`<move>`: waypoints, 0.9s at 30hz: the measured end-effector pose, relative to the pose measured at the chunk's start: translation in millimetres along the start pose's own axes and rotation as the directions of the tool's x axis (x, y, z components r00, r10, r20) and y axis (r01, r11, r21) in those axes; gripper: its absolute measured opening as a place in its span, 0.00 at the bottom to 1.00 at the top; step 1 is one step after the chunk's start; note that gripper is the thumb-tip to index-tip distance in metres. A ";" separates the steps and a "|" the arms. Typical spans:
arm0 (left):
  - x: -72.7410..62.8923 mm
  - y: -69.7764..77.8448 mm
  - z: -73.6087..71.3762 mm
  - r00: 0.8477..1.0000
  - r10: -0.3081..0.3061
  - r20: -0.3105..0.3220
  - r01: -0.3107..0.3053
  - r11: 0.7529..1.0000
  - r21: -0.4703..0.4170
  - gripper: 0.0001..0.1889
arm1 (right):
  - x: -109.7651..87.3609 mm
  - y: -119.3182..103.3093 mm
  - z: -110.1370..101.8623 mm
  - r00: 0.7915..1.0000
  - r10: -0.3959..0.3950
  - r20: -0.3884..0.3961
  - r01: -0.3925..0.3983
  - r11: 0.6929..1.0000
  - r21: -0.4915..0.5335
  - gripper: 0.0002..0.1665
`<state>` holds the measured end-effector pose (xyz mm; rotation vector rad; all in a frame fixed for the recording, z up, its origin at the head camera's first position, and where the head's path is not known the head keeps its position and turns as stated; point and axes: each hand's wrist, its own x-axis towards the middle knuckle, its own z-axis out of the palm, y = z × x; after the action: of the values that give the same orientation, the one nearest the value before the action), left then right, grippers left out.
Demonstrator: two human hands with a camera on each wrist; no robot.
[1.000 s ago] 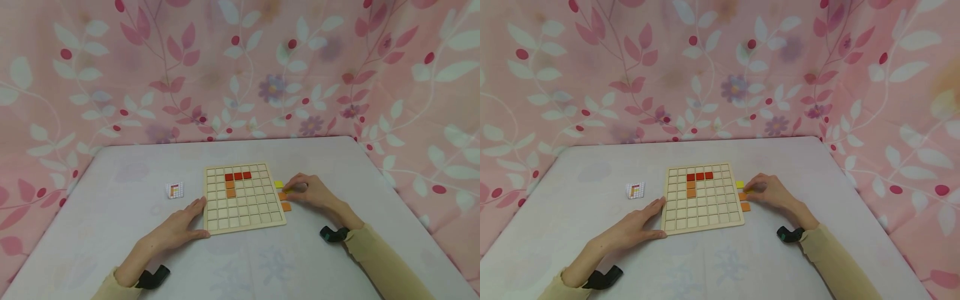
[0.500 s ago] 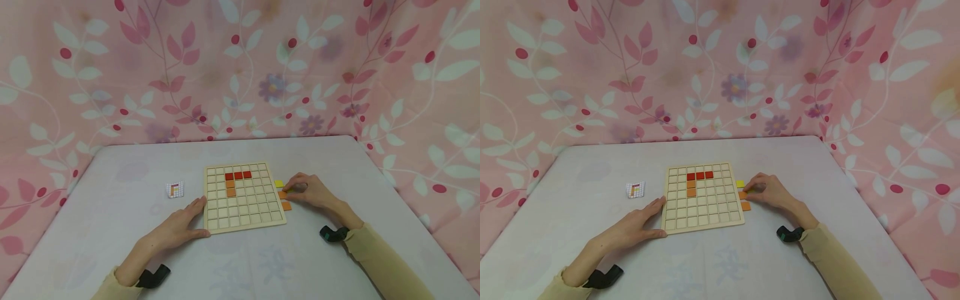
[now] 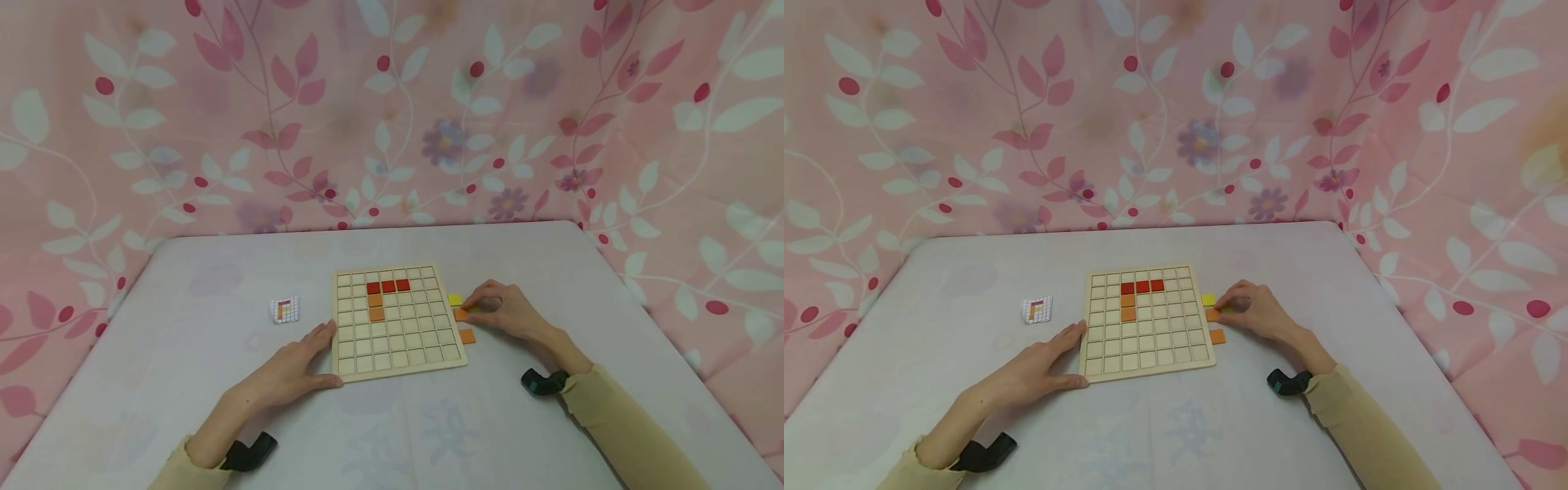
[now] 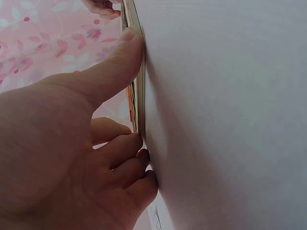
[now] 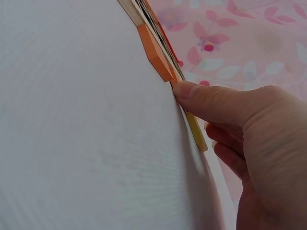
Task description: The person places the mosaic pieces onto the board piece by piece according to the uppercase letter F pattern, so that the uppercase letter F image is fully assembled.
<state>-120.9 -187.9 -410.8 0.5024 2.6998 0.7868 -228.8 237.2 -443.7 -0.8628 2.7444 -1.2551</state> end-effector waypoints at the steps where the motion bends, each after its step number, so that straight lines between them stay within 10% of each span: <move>1: 0.0 -0.2 0.0 1.000 0.000 -0.001 0.000 1.000 0.000 0.53 | 0.3 -0.1 -0.1 1.000 -0.003 -0.002 0.003 1.000 -0.001 0.13; 27: -1.1 1.3 -0.6 1.000 -0.002 0.001 0.002 1.000 -0.003 0.54 | 7.0 -11.1 -2.6 0.999 -0.023 -0.038 0.022 0.999 -0.044 0.13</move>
<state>-119.8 -187.6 -409.3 0.4998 2.6974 0.7904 -230.0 229.7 -432.6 -0.8849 2.8096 -1.2325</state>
